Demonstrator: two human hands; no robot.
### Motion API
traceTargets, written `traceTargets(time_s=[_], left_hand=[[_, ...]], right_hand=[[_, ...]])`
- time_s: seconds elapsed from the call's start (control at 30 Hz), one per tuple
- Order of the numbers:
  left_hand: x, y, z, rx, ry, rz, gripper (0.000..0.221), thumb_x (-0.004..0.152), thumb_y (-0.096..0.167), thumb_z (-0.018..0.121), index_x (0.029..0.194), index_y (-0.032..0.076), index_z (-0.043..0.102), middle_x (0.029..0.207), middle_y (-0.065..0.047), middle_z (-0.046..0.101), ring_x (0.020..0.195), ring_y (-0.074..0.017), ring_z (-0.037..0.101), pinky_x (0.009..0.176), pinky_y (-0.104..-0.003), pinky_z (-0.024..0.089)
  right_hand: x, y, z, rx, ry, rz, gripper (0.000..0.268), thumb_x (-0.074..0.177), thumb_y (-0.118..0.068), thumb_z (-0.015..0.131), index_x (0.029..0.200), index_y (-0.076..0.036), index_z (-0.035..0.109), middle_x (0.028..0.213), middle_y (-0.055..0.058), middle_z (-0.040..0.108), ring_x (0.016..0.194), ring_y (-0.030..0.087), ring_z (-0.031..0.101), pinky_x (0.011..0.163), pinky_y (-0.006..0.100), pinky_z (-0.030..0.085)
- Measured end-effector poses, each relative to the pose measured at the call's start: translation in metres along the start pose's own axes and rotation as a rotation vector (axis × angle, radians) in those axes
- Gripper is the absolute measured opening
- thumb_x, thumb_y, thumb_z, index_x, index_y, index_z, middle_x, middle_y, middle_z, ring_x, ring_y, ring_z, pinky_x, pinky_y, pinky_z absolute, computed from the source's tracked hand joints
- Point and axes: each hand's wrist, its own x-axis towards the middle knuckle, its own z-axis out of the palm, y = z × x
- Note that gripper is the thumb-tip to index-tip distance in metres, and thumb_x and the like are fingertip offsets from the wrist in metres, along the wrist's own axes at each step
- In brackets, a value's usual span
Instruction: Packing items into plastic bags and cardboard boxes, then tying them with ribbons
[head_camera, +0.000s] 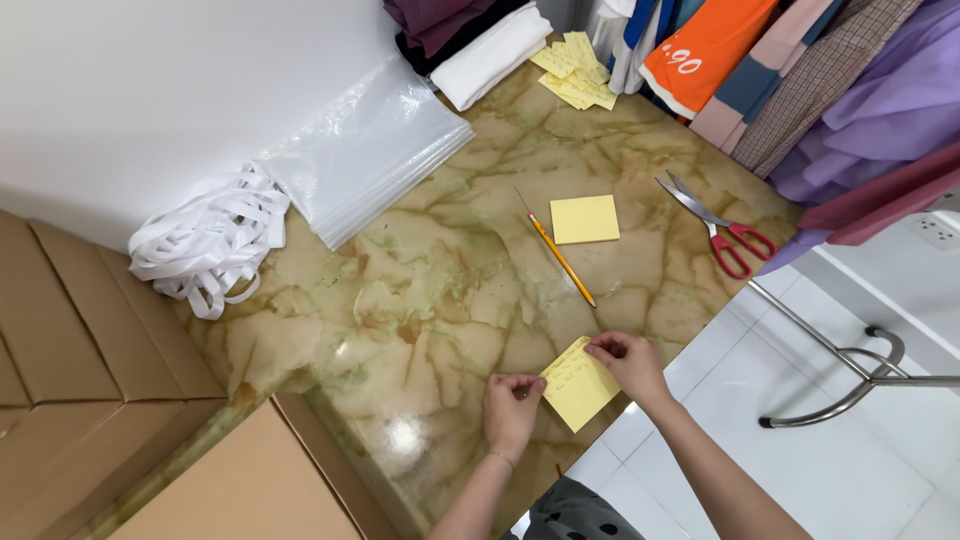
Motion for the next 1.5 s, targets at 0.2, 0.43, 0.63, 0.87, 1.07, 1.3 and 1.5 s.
traceTargets(time_s=[0.2,0.43,0.63,0.87,1.07,1.3,1.5], left_hand=[[-0.001,0.018,0.0,0.153,0.031,-0.039,0.015,0.088,0.043,0.077,0.091,0.03,0.083,0.105,0.011,0.061,0.084,-0.011,0.068,0.079,-0.036,0.056],[0.002,0.019,0.004,0.239,0.042,-0.01,0.015,0.089,0.044,0.076,0.091,0.03,0.081,0.104,0.008,0.059,0.093,-0.0188,0.07,0.08,-0.042,0.056],[0.013,0.019,0.006,0.318,0.029,0.0,0.017,0.089,0.045,0.075,0.09,0.028,0.077,0.107,0.006,0.059,0.091,-0.0231,0.071,0.076,-0.045,0.054],[0.021,0.024,-0.007,0.362,-0.041,0.03,0.036,0.086,0.041,0.081,0.11,0.024,0.06,0.118,0.004,0.066,0.114,-0.0247,0.069,0.089,-0.048,0.054],[0.031,-0.036,-0.011,0.133,-0.133,0.076,0.032,0.086,0.032,0.083,0.111,0.023,0.067,0.103,0.002,0.071,0.102,-0.0207,0.074,0.089,-0.038,0.058],[-0.072,-0.069,-0.19,-0.369,0.205,0.251,0.016,0.093,0.027,0.077,0.106,0.018,0.078,0.092,0.003,0.083,0.083,-0.0083,0.076,0.077,-0.023,0.062],[-0.192,-0.234,-0.371,-0.005,0.954,0.306,0.03,0.095,0.011,0.065,0.124,0.01,0.07,0.129,-0.009,0.062,0.127,-0.0244,0.059,0.111,-0.036,0.046]], right_hand=[[0.01,-0.006,0.002,-0.108,0.027,-0.082,0.015,0.087,-0.032,0.082,0.084,-0.018,0.078,0.084,-0.006,0.067,0.07,0.011,0.054,0.067,0.028,0.044],[0.009,0.005,0.01,-0.151,0.125,-0.178,0.011,0.087,-0.031,0.082,0.085,-0.02,0.078,0.084,-0.008,0.066,0.066,0.011,0.059,0.063,0.03,0.047],[0.002,-0.004,0.014,-0.294,0.164,-0.174,0.014,0.092,-0.04,0.075,0.088,-0.028,0.074,0.091,-0.014,0.064,0.072,0.01,0.063,0.061,0.034,0.047],[-0.003,0.008,0.031,-0.515,0.368,-0.366,0.077,0.077,-0.064,0.079,0.133,-0.014,0.062,0.117,0.009,0.056,0.109,0.033,0.065,0.08,0.05,0.058],[0.022,0.03,0.015,-0.568,0.515,-0.404,0.065,0.089,-0.06,0.078,0.133,-0.014,0.064,0.11,0.013,0.058,0.104,0.039,0.069,0.083,0.05,0.059],[-0.022,-0.013,0.047,-0.064,0.612,-0.432,0.033,0.102,-0.019,0.073,0.129,-0.003,0.063,0.1,0.012,0.06,0.095,0.029,0.059,0.091,0.045,0.046],[-0.14,-0.106,0.198,0.35,-0.315,-0.183,0.027,0.101,-0.024,0.066,0.124,-0.011,0.073,0.104,0.008,0.076,0.091,0.02,0.075,0.079,0.032,0.057]])
